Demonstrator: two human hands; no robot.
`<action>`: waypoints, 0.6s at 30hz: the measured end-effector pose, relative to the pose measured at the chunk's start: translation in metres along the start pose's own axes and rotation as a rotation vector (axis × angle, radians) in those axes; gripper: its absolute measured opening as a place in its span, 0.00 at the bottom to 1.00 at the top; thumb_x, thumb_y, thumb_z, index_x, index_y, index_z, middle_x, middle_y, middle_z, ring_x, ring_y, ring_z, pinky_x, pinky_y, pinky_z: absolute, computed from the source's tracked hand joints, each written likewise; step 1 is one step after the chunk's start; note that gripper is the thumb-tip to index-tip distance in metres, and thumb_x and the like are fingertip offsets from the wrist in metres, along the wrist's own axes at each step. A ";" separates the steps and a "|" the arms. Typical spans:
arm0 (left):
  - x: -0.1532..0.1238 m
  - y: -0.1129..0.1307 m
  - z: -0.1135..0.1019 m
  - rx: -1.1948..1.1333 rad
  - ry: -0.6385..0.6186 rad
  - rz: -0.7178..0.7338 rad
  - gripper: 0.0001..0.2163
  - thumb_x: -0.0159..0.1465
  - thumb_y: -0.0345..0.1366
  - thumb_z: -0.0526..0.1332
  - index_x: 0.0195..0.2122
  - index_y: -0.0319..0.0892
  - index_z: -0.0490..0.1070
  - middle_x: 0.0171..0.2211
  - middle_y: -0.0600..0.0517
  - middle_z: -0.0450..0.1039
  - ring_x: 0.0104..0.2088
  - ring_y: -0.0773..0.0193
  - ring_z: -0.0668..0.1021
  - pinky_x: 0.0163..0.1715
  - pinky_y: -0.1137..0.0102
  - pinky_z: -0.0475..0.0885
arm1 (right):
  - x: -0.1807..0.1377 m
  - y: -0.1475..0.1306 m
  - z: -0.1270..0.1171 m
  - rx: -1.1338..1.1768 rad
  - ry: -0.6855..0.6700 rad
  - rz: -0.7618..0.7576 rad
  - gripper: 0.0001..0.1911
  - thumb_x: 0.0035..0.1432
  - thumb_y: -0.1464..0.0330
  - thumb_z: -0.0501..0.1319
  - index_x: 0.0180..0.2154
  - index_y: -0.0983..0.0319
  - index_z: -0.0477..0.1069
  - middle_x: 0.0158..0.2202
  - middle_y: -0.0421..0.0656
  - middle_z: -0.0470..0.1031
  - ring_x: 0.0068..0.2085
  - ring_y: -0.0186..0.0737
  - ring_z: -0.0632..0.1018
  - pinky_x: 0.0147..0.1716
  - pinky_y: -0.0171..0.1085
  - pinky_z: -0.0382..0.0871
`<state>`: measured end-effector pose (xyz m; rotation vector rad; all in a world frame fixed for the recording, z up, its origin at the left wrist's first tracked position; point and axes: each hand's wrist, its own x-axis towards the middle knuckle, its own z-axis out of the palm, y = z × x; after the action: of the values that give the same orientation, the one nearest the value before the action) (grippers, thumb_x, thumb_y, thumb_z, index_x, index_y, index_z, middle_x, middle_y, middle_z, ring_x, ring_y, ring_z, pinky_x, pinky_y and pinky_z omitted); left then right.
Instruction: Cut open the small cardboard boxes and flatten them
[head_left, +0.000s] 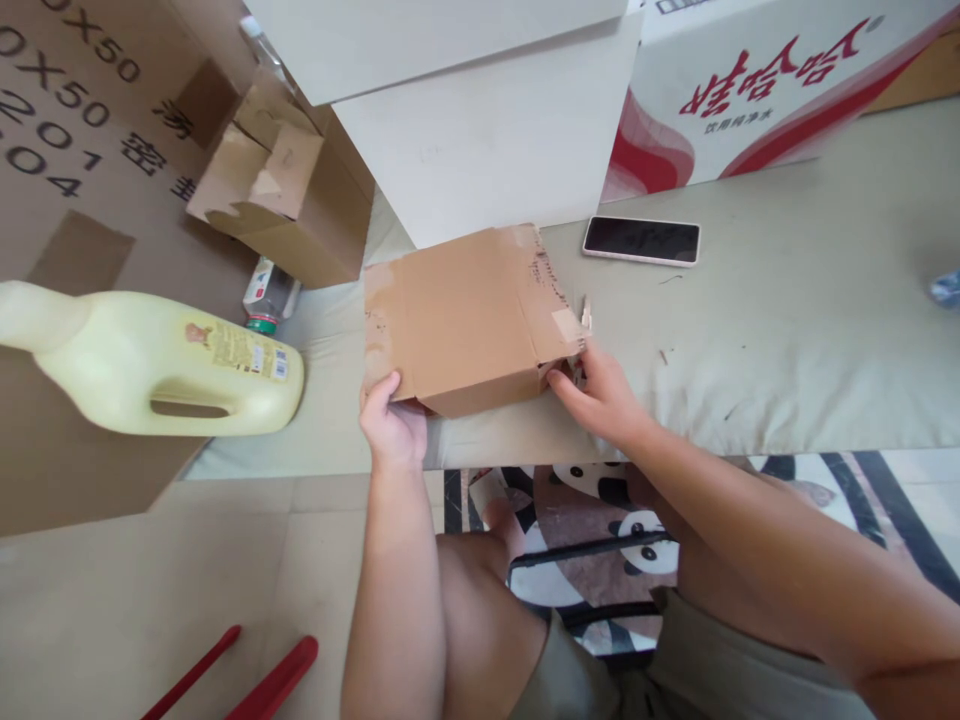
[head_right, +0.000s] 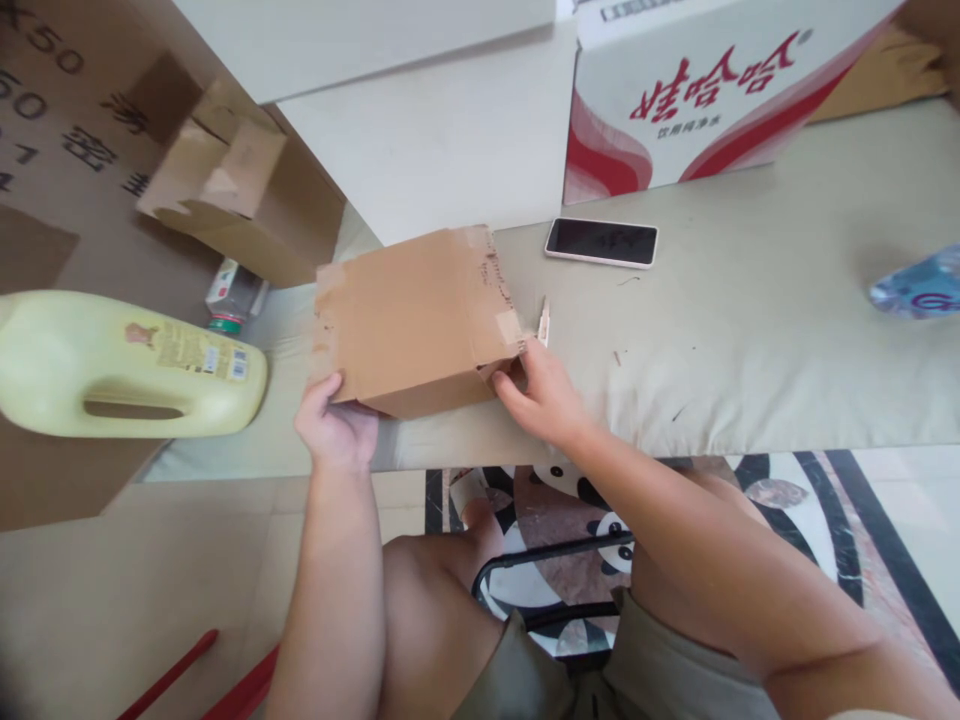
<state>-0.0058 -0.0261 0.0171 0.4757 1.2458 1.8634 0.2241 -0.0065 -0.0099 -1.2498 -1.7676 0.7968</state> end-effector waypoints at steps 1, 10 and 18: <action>0.000 0.000 0.000 -0.002 0.000 0.002 0.12 0.46 0.34 0.65 0.33 0.42 0.79 0.43 0.47 0.80 0.50 0.53 0.78 0.45 0.65 0.73 | 0.000 0.000 0.000 0.002 0.001 -0.001 0.07 0.56 0.65 0.55 0.38 0.58 0.63 0.33 0.45 0.71 0.32 0.42 0.71 0.32 0.42 0.67; 0.001 -0.001 -0.001 0.027 0.016 0.018 0.13 0.46 0.35 0.65 0.34 0.42 0.79 0.43 0.47 0.80 0.48 0.52 0.78 0.45 0.64 0.74 | -0.001 0.000 0.001 0.016 -0.015 0.011 0.07 0.57 0.65 0.55 0.38 0.58 0.63 0.35 0.46 0.73 0.33 0.42 0.72 0.33 0.42 0.67; 0.000 -0.001 0.000 0.050 -0.021 0.042 0.13 0.48 0.35 0.64 0.36 0.43 0.78 0.44 0.47 0.79 0.51 0.53 0.77 0.50 0.63 0.72 | -0.001 0.000 0.000 0.031 -0.035 0.030 0.08 0.57 0.66 0.55 0.40 0.58 0.65 0.37 0.47 0.75 0.36 0.45 0.74 0.36 0.44 0.68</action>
<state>-0.0059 -0.0257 0.0161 0.5507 1.2804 1.8612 0.2242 -0.0076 -0.0100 -1.2517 -1.7607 0.8652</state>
